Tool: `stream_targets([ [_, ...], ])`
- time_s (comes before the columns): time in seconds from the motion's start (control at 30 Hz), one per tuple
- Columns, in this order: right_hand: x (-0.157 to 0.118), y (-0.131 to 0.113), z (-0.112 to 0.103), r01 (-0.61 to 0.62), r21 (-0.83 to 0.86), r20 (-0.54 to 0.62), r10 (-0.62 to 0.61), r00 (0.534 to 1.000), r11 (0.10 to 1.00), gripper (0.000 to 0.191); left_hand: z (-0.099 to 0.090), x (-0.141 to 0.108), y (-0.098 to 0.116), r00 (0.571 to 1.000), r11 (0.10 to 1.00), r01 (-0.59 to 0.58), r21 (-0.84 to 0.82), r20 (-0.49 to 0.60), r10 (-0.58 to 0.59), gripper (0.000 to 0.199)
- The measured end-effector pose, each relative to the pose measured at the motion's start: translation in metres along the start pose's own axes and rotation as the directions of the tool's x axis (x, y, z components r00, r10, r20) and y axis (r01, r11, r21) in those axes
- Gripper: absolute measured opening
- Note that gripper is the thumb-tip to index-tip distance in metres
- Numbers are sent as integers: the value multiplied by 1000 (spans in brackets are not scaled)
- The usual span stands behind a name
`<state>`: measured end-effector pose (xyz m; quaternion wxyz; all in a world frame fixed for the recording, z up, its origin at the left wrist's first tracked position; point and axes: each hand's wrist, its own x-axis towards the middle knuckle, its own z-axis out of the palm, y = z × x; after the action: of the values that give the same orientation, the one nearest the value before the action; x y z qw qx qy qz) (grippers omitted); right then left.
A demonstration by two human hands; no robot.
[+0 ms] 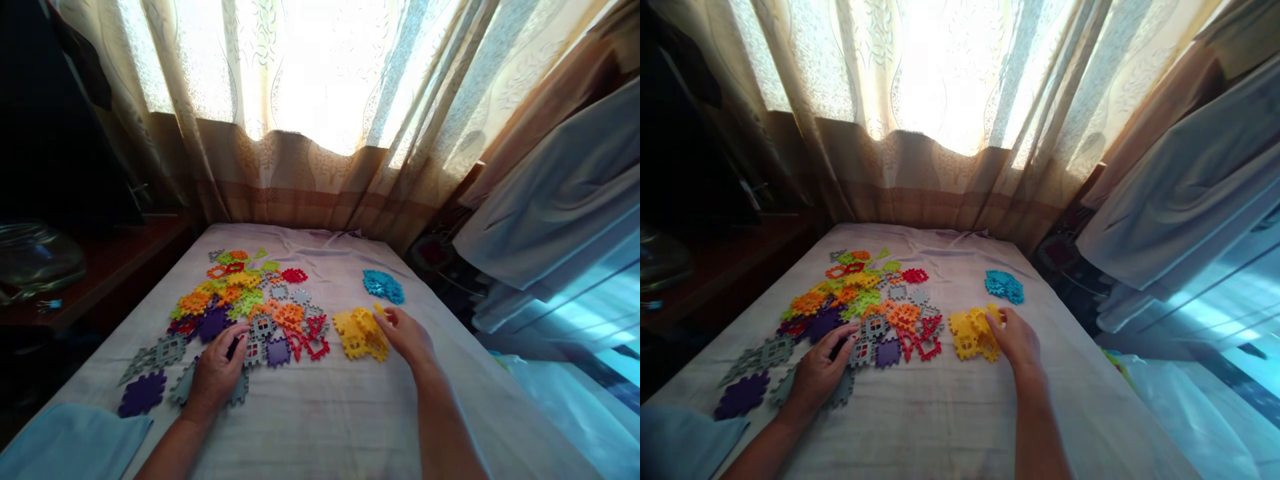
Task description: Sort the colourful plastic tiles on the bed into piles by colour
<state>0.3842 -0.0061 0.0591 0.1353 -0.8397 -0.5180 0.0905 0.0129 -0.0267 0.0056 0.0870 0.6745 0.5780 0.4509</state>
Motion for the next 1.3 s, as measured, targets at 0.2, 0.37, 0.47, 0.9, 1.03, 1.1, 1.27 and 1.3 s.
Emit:
stream_targets([
  [0.2, -9, 27, -1, -16, 14, 137, 14, 990, 1000, 43, 0, 1, -2, 1000, 1000, 14, -10, 23, -14, 31],
  [0.37, -7, 23, -8, -18, 27, 79, 16, 997, 999, 45, -2, 0, 0, 992, 990, 126, -67, 9, -126, 37],
  [0.47, 1, 29, 2, -97, 98, -16, 99, 995, 990, 41, -7, 1, 3, 979, 970, 203, -135, 48, -199, 42],
  [0.9, 23, 51, 54, -95, 595, -251, 297, 921, 798, 45, -16, 117, -36, 958, 951, 136, 278, 207, -197, 34],
  [1.03, 24, 52, 54, -108, 607, -249, 317, 915, 788, 48, -2, 148, -53, 948, 903, 119, 413, 222, -226, 35],
  [1.1, 23, 51, 52, -106, 604, -248, 312, 917, 790, 49, 2, 154, -58, 939, 885, 108, 453, 247, -241, 35],
  [1.27, 24, 48, 52, -96, 601, -227, 284, 932, 794, 54, 3, 156, -51, 936, 880, 61, 471, 280, -215, 39],
  [1.3, 24, 48, 53, -89, 596, -231, 277, 933, 798, 56, 4, 155, -46, 939, 886, 48, 461, 281, -197, 41],
])
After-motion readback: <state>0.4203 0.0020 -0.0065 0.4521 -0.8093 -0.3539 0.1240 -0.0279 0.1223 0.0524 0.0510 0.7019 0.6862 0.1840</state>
